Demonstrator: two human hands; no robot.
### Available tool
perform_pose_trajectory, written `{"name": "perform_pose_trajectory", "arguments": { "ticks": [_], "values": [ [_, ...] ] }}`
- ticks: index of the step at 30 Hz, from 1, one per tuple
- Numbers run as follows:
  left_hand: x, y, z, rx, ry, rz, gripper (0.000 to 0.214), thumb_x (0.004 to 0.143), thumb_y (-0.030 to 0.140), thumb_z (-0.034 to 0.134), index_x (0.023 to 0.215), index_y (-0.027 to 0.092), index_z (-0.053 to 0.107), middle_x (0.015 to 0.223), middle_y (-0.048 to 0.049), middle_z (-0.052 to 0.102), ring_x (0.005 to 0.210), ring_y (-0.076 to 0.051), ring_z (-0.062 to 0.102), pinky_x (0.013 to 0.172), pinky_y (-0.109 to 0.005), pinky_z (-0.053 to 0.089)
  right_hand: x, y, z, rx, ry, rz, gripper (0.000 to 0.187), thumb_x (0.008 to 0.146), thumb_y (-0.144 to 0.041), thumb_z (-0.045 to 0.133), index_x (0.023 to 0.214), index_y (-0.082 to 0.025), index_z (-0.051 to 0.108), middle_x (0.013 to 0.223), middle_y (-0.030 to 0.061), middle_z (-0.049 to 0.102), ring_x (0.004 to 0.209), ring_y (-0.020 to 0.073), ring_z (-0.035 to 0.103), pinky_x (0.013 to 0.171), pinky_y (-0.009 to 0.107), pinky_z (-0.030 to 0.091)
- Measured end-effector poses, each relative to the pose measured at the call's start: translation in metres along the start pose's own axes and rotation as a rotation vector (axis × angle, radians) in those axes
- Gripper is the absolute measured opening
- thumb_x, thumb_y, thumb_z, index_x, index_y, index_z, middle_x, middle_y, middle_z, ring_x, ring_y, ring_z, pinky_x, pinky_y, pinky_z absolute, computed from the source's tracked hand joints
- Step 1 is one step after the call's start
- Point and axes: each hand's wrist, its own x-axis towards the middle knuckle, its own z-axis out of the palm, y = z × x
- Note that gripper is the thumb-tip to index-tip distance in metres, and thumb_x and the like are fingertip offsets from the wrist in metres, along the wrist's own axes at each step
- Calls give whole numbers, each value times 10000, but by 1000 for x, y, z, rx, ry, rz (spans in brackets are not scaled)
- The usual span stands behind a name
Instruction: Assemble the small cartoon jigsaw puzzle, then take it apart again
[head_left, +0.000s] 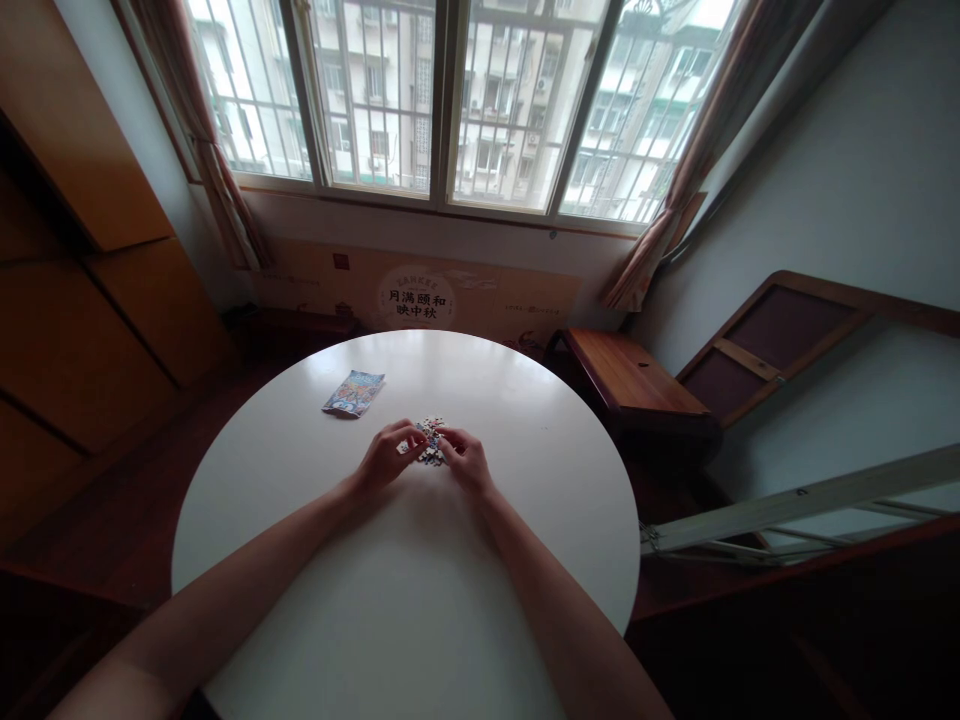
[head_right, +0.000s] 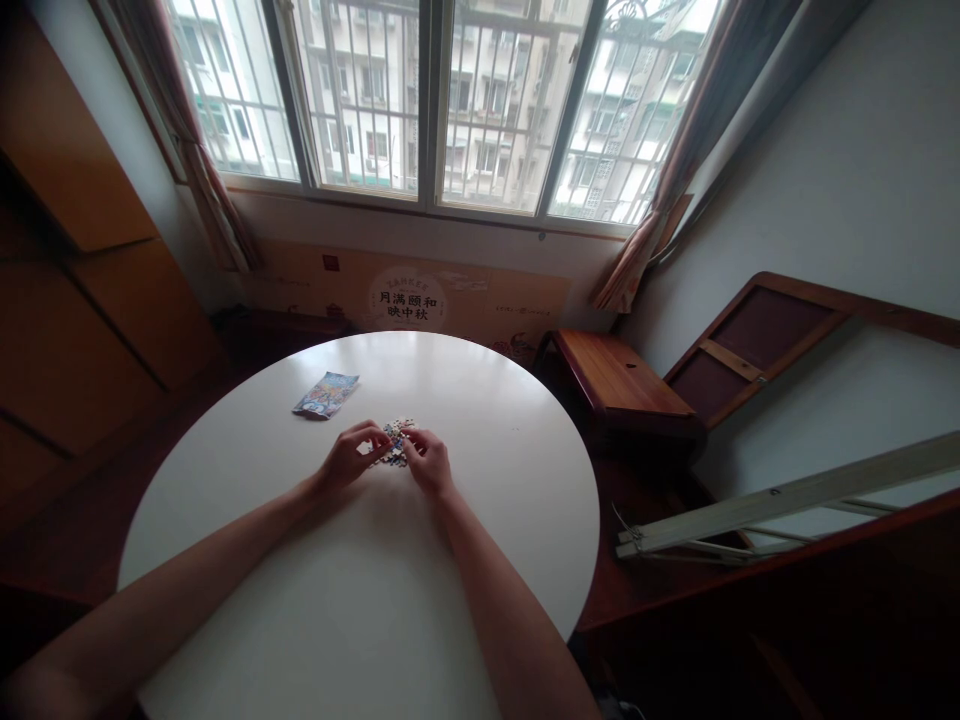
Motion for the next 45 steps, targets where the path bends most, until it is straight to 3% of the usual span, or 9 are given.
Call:
{"name": "perform_pose_trajectory", "arguments": {
  "ticks": [18, 45],
  "values": [
    [-1, 2, -1, 32, -13, -31, 149, 837, 323, 618, 874, 189, 671, 795, -21, 610, 649, -96, 566, 559, -189, 460, -1, -3, 0, 21, -8, -1, 256, 780, -271, 589, 981, -169, 710, 945, 81, 709, 738, 159, 629, 659, 275, 509],
    [-1, -1, 1, 54, -34, -29, 143, 831, 319, 623, 864, 189, 672, 782, -17, 612, 637, -98, 563, 601, -209, 464, -1, -3, -1, 20, -23, -7, 255, 789, -282, 595, 990, -175, 710, 973, 80, 710, 767, 171, 645, 684, 289, 527]
  ]
}}
